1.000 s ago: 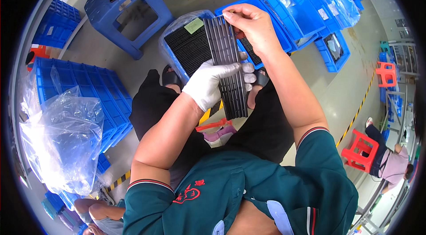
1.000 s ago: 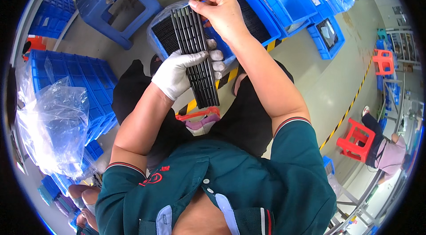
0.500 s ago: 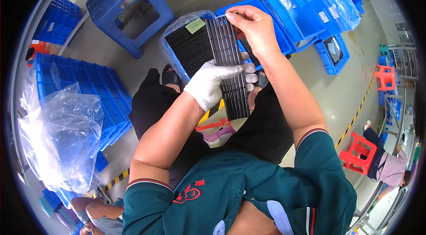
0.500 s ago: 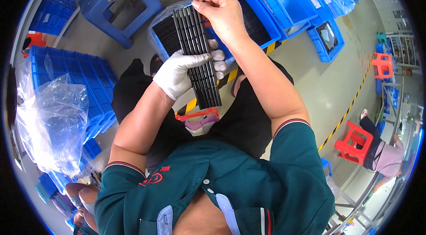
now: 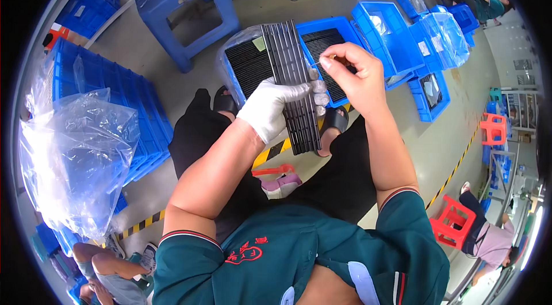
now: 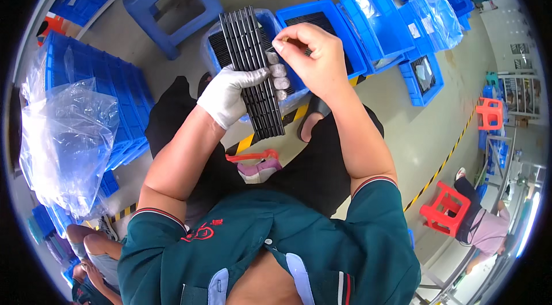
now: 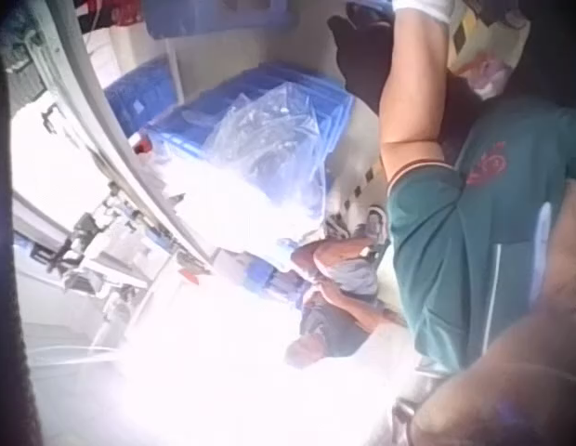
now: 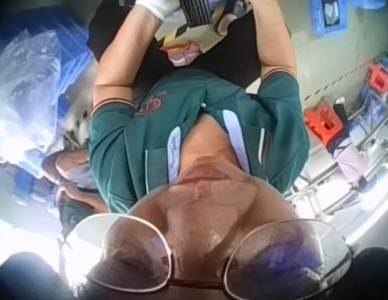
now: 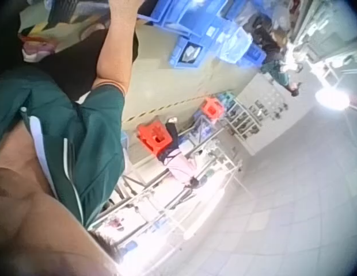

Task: Inspecting and stacking small black rectangular plates within blue plastic crates in a manufacturing facility.

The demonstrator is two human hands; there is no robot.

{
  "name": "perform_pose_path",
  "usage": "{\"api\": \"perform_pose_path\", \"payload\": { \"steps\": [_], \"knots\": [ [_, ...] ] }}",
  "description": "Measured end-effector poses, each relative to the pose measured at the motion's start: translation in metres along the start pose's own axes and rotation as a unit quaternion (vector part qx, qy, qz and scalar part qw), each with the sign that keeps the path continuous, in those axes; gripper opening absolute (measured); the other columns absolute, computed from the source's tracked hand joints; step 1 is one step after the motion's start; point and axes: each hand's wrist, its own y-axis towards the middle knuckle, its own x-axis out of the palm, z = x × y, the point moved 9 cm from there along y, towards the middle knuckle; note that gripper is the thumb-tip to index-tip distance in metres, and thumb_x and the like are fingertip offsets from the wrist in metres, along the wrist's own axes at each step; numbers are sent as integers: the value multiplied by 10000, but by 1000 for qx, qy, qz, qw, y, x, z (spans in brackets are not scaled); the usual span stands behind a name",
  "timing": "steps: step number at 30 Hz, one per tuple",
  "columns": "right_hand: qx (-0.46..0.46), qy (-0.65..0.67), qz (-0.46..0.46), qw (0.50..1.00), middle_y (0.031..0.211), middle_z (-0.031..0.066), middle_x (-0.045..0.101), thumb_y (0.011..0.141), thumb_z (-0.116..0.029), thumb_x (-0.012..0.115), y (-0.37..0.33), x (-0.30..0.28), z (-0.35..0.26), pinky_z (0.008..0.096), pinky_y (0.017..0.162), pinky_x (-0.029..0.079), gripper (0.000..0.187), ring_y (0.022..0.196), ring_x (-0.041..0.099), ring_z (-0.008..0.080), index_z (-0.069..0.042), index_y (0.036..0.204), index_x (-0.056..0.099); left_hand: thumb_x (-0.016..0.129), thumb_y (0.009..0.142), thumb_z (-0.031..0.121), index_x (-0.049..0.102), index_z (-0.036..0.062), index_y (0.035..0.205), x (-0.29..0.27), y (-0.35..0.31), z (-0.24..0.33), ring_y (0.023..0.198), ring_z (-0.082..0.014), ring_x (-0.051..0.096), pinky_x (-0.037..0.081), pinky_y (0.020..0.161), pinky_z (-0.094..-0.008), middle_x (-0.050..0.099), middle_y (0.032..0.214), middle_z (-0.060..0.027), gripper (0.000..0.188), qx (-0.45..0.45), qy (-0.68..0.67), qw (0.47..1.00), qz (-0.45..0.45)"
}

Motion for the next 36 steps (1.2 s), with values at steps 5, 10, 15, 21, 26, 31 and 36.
{"api": "perform_pose_path", "payload": {
  "steps": [5, 10, 15, 21, 26, 31, 36],
  "knots": [
    [-35, -29, 1, 999, 799, 51, 666, 812, -27, 712, -1, 7, -6, 227, 624, 492, 84, 695, 618, 95, -13, 890, 684, 604, 890, 19, 593, -18, 1107, -2, -2, 4, 843, -263, 678, 576, 757, -398, 665, 924, -144, 221, 10, 16, 1000, 5],
    [-66, -61, 16, 996, 762, 62, 649, 781, -28, 727, -1, 11, -14, 248, 585, 491, 89, 660, 629, 147, -19, 852, 674, 622, 884, 37, 606, -11, 1095, -5, -2, 4, 833, -257, 679, 573, 748, -384, 664, 918, -138, 217, 22, 34, 999, 12],
    [-298, -297, -9, 907, 763, 58, 657, 724, -98, 748, -15, 34, -61, 350, 605, 469, 114, 661, 622, 243, -70, 797, 666, 626, 867, 20, 626, -12, 1087, -17, -3, 11, 829, -234, 680, 564, 765, -357, 669, 933, -117, 223, 77, 91, 990, 74],
    [-244, -262, 4, 934, 736, 54, 659, 726, -91, 754, -10, 29, -48, 337, 602, 469, 121, 666, 627, 235, -62, 801, 664, 624, 856, 5, 631, -21, 1092, -14, -1, 9, 838, -231, 680, 558, 783, -353, 674, 952, -112, 238, 65, 83, 993, 54],
    [-264, -245, 13, 933, 701, 45, 628, 746, -127, 732, -10, 34, -42, 346, 594, 473, 110, 641, 616, 247, -78, 758, 633, 622, 852, -1, 630, -20, 1091, -21, 2, 8, 830, -222, 673, 552, 776, -347, 674, 950, -110, 240, 62, 87, 993, 59],
    [-247, -251, 20, 936, 703, 52, 628, 748, -115, 727, -11, 31, -40, 349, 595, 475, 101, 643, 617, 247, -80, 759, 633, 617, 840, -20, 631, -15, 1083, -18, 2, 13, 812, -203, 663, 538, 764, -321, 670, 937, -104, 244, 98, 96, 989, 64],
    [-268, -248, -12, 931, 720, 54, 654, 742, -82, 737, -10, 34, -40, 344, 632, 461, 98, 660, 622, 240, -60, 794, 657, 626, 831, -19, 629, -12, 1074, -16, 3, 10, 807, -198, 659, 534, 758, -317, 665, 926, -94, 243, 97, 98, 989, 60]
  ]
}}
